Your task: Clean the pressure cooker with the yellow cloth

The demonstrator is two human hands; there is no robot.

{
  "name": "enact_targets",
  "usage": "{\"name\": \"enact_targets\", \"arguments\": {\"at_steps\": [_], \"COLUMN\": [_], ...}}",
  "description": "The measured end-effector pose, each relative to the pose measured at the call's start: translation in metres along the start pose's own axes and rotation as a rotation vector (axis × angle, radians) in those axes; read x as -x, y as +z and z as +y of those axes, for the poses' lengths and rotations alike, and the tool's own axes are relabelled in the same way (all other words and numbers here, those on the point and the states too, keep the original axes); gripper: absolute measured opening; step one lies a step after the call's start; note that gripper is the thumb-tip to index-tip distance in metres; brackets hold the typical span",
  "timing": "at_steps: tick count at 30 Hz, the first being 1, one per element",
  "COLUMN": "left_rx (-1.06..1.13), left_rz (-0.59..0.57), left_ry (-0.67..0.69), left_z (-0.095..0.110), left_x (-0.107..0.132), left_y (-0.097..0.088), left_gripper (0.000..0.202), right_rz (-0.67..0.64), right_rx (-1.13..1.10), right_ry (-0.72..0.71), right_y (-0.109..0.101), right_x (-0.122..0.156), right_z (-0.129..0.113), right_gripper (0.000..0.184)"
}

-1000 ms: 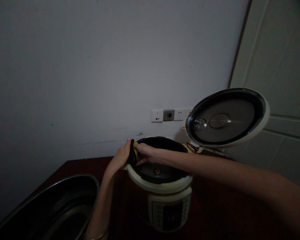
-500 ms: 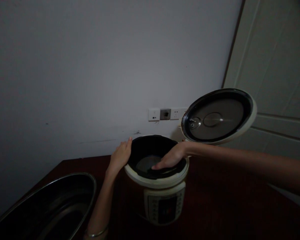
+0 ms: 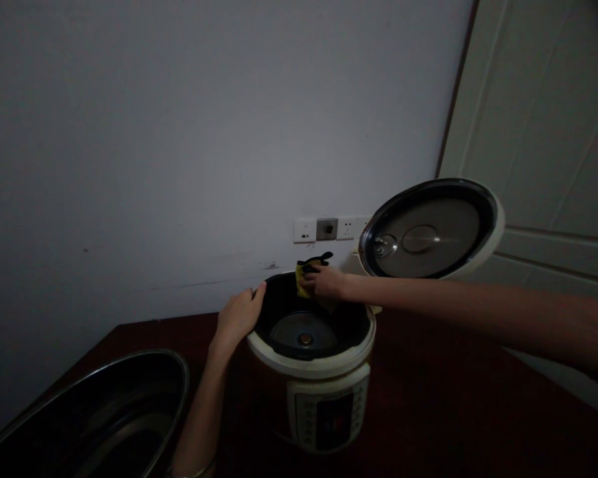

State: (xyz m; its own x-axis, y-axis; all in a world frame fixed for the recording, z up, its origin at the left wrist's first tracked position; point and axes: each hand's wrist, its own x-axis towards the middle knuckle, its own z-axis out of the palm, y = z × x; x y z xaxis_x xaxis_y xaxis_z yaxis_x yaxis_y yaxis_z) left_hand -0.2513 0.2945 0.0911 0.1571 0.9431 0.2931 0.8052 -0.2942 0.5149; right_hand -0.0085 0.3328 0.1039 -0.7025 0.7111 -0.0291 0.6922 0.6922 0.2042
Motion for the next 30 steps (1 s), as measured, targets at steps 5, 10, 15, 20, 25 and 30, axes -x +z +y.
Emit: {"name": "enact_targets", "arguments": {"at_steps": [5, 10, 15, 20, 25, 30], "left_rx": [0.002, 0.007, 0.011, -0.001, 0.0, -0.026], "left_rz": [-0.014, -0.015, -0.018, -0.017, -0.011, 0.008], "left_ry": [-0.027, -0.026, -0.028, -0.035, -0.027, -0.041], "left_z": [0.003, 0.001, 0.0, 0.002, 0.002, 0.004], "left_x": [0.001, 0.001, -0.001, -0.001, 0.001, 0.003], "left_y": [-0.001, -0.001, -0.001, -0.001, -0.002, -0.002], "left_gripper": [0.058, 0.059, 0.06, 0.06, 0.061, 0.063], "right_rz": [-0.045, -0.022, -0.059, -0.169, -0.213, -0.212], "right_rx": [0.319, 0.359, 0.313, 0.261, -0.197, -1.047], "right_ry": [-0.263, -0.133, 0.099, 0.272, 0.538, 0.668], "right_y": [-0.012, -0.014, -0.011, -0.017, -0.027, -0.016], "right_x": [-0.02, -0.003, 0.03, 0.05, 0.044, 0.023], "right_z": [0.007, 0.003, -0.012, -0.039, -0.063, -0.075], "right_gripper": [0.029, 0.027, 0.021, 0.021, 0.048, 0.024]}}
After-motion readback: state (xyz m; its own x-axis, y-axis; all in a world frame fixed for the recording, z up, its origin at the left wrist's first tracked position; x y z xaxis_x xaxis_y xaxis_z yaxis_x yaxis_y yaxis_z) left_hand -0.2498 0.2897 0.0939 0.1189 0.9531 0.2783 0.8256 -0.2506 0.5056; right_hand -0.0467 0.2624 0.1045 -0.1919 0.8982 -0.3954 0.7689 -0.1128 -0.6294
